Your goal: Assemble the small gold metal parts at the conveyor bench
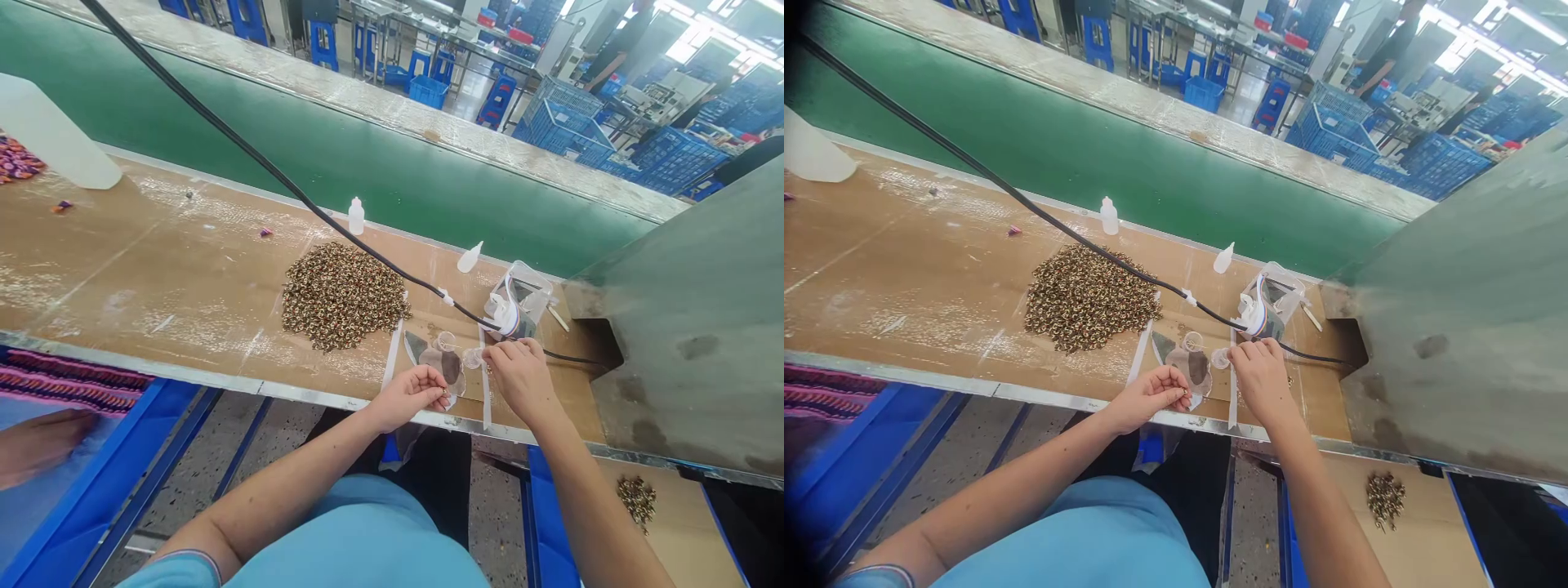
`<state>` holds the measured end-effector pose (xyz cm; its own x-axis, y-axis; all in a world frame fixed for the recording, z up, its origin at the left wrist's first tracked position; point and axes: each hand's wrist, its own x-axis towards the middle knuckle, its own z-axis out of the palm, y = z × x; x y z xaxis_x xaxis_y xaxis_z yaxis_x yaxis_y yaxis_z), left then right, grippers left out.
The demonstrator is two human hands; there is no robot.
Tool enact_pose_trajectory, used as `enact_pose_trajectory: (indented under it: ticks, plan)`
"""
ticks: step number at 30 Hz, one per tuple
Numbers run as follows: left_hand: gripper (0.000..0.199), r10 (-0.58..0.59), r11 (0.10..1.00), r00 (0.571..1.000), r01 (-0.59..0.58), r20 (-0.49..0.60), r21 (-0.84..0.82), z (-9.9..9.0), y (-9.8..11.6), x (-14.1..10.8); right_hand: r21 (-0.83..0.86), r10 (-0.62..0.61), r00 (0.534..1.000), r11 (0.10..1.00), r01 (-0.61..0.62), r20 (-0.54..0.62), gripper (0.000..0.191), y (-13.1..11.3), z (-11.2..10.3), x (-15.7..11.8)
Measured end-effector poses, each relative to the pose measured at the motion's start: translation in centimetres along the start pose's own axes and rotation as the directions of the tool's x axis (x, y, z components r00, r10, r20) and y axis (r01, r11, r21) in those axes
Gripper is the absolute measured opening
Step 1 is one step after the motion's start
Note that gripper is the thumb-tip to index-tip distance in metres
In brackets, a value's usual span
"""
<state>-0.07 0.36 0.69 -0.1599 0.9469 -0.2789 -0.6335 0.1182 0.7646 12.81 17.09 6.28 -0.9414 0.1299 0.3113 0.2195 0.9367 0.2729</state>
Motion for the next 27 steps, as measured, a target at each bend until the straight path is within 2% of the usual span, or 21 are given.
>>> enact_pose_trajectory:
  ticks: [4, 13, 27]
  plan:
    - [0.043, 0.005, 1.0, 1.0, -0.005, 0.004, 0.006, 0.05, -0.01, -0.01, -0.004, 0.009, 0.999, 1.0, -0.009, 0.046, 0.027, 0.06, 0.04, 0.01]
    - [0.04, -0.004, 1.0, 1.0, 0.004, -0.004, 0.014, -0.13, -0.13, -0.03, -0.016, -0.007, 0.998, 1.0, 0.008, 0.067, 0.025, 0.0, -0.08, 0.04]
    - [0.038, -0.015, 0.999, 1.0, 0.016, -0.018, 0.037, -0.04, -0.17, -0.02, 0.021, 0.024, 1.0, 0.999, -0.025, 0.015, 0.024, 0.18, 0.17, -0.11]
